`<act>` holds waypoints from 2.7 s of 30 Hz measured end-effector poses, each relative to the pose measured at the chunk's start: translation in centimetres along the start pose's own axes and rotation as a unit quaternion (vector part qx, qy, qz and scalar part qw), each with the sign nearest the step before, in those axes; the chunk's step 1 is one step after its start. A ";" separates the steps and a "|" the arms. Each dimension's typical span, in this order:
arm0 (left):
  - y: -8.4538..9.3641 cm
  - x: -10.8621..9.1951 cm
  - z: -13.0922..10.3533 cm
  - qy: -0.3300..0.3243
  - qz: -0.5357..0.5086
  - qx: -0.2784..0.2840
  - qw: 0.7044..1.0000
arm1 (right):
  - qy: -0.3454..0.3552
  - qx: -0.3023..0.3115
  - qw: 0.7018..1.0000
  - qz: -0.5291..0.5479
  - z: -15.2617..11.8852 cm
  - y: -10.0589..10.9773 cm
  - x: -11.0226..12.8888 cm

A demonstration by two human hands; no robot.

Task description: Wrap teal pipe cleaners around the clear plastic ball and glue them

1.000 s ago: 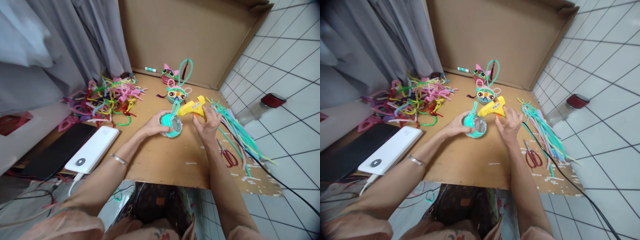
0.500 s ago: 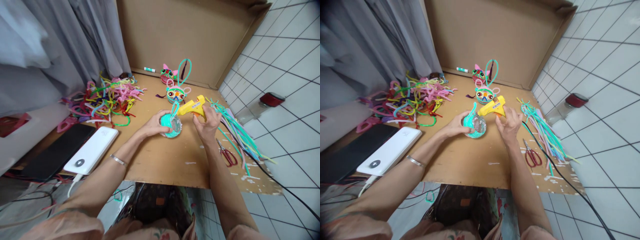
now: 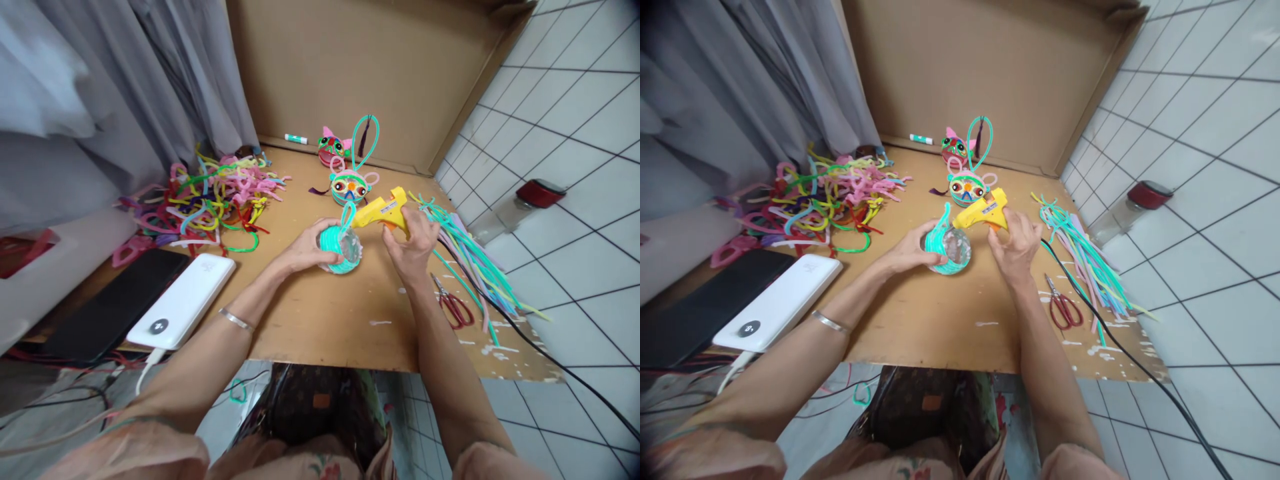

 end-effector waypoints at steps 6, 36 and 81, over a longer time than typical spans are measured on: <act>0.0 0.0 0.0 -0.005 0.000 0.003 1.000 | -0.014 0.023 0.999 0.022 -0.1 -0.2 -0.1; 0.0 -0.4 0.3 -0.021 0.075 -0.049 0.996 | -0.221 0.083 0.962 -0.135 -3.6 -2.5 -5.9; -0.3 -1.0 0.1 -0.081 0.099 -0.003 0.992 | -0.144 0.057 0.909 0.386 -3.0 -1.4 5.2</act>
Point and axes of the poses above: each hand's wrist, its own z-axis towards the middle knuckle, its own y-axis out of the back of the hand, x = y × z, the point moved 6 cm from there along z, towards the middle knuckle, and after that the axes turned 1 degree about -y, right-handed, at the moved point
